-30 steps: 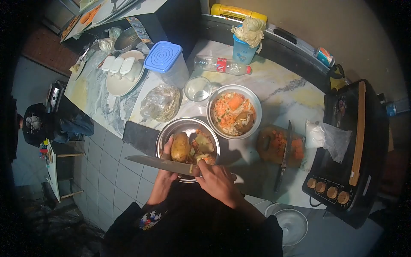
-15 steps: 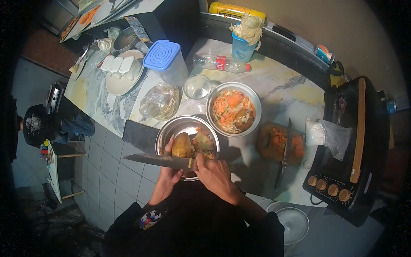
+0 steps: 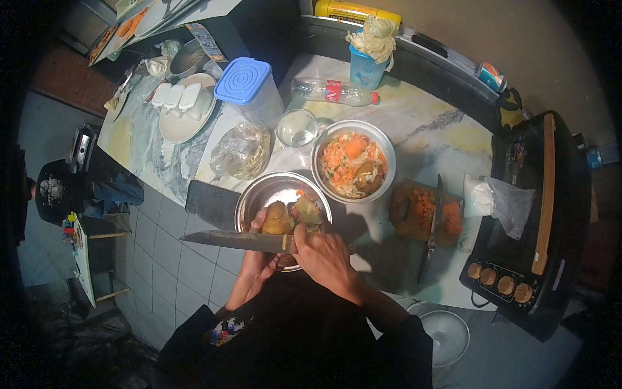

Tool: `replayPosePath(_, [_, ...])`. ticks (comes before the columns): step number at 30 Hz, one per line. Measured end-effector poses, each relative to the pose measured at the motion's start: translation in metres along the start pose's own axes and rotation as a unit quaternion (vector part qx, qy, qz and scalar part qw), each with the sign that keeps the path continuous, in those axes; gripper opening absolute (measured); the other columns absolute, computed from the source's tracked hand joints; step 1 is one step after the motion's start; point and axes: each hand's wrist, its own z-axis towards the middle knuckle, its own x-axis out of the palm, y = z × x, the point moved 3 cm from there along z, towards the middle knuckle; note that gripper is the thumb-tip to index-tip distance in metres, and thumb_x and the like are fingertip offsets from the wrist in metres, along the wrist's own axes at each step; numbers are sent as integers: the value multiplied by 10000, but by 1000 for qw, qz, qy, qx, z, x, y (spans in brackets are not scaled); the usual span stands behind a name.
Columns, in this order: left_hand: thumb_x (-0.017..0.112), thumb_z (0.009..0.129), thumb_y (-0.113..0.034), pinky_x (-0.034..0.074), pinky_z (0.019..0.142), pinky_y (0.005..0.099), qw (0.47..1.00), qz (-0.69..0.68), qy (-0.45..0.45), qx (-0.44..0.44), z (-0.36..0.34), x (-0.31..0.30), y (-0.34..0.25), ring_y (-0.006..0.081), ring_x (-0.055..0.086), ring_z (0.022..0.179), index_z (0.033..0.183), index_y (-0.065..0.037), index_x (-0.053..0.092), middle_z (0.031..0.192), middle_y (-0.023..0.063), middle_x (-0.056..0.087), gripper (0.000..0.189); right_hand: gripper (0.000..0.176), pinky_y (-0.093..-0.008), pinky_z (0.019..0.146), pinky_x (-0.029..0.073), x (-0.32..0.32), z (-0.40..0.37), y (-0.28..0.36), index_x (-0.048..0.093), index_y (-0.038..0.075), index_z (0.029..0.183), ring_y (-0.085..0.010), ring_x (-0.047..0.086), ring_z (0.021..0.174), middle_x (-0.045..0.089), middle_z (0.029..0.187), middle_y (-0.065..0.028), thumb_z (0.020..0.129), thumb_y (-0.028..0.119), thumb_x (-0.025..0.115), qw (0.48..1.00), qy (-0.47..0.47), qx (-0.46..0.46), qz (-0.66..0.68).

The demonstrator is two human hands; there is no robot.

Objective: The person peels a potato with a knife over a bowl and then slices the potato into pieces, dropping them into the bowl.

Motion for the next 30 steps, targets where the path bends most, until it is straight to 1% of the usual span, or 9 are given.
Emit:
replayPosePath(2, [515, 950, -423, 433, 443, 186, 1000, -16, 4, 18, -11, 20, -12, 90, 567, 587, 1094, -119, 469, 823, 28, 583, 339, 231, -468, 543, 488, -1, 3, 0, 488, 27, 831, -366, 620, 569, 591, 572, -159, 786, 172, 662, 1000, 0, -1, -2])
replayPosePath(3, [515, 950, -423, 433, 443, 186, 1000, -16, 5, 17, -15, 22, -13, 90, 567, 587, 1094, -119, 469, 823, 28, 583, 339, 230, -470, 551, 488, -2, 4, 0, 494, 24, 839, -370, 620, 575, 594, 578, -162, 790, 175, 660, 1000, -11, 1, 2])
replayPosePath(5, [502, 965, -397, 473, 497, 210, 999, -26, 23, 6, -21, 25, -14, 110, 586, 632, 1132, -92, 452, 848, 50, 589, 351, 229, -472, 560, 489, -4, 7, -1, 500, 21, 847, -375, 620, 581, 596, 584, -165, 794, 178, 658, 1000, -21, 1, 6])
replayPosePath(13, [508, 963, -394, 488, 515, 228, 999, -32, 25, 16, -20, 25, -15, 114, 595, 666, 1198, -96, 445, 874, 51, 589, 385, 245, -481, 588, 484, -11, 1, 4, 511, 16, 882, -390, 614, 590, 606, 619, -191, 805, 195, 660, 999, 33, 16, -4])
replayPosePath(17, [497, 971, -374, 496, 518, 237, 997, -16, 41, 61, -20, 28, -13, 117, 605, 692, 1237, -94, 429, 904, 49, 588, 391, 246, -483, 588, 483, -16, 3, 6, 505, 18, 869, -392, 613, 588, 600, 601, -185, 805, 197, 661, 1000, 23, 20, 5])
replayPosePath(20, [487, 980, -338, 503, 527, 245, 997, -25, 54, 45, -19, 21, -12, 126, 612, 748, 1246, -99, 422, 948, 54, 580, 363, 225, -447, 535, 516, -13, 6, 3, 516, -10, 870, -365, 642, 587, 610, 599, -190, 830, 179, 629, 1000, 14, -18, -3])
replayPosePath(22, [480, 984, -315, 509, 536, 253, 997, -27, 55, 54, -21, 21, -9, 133, 612, 774, 1253, -104, 418, 972, 58, 573, 349, 186, -483, 555, 486, -9, 9, -2, 500, 17, 856, -390, 609, 572, 603, 599, -179, 832, 160, 616, 1000, 4, 13, 10])
replayPosePath(26, [466, 989, -274, 524, 564, 275, 997, -27, 50, 56, -19, 17, -6, 156, 610, 838, 1273, -112, 406, 1025, 69, 553, 332, 159, -483, 550, 488, -12, 9, -1, 496, 18, 848, -386, 609, 570, 608, 605, -176, 843, 143, 595, 1000, 14, 16, 2])
replayPosePath(30, [464, 989, -271, 528, 577, 279, 997, -27, 45, 61, -20, 16, -6, 156, 607, 846, 1292, -110, 393, 1031, 69, 550, 350, 158, -483, 542, 486, -10, 8, -1, 495, 24, 843, -383, 609, 564, 606, 598, -167, 850, 150, 589, 1000, 2, 2, 6])
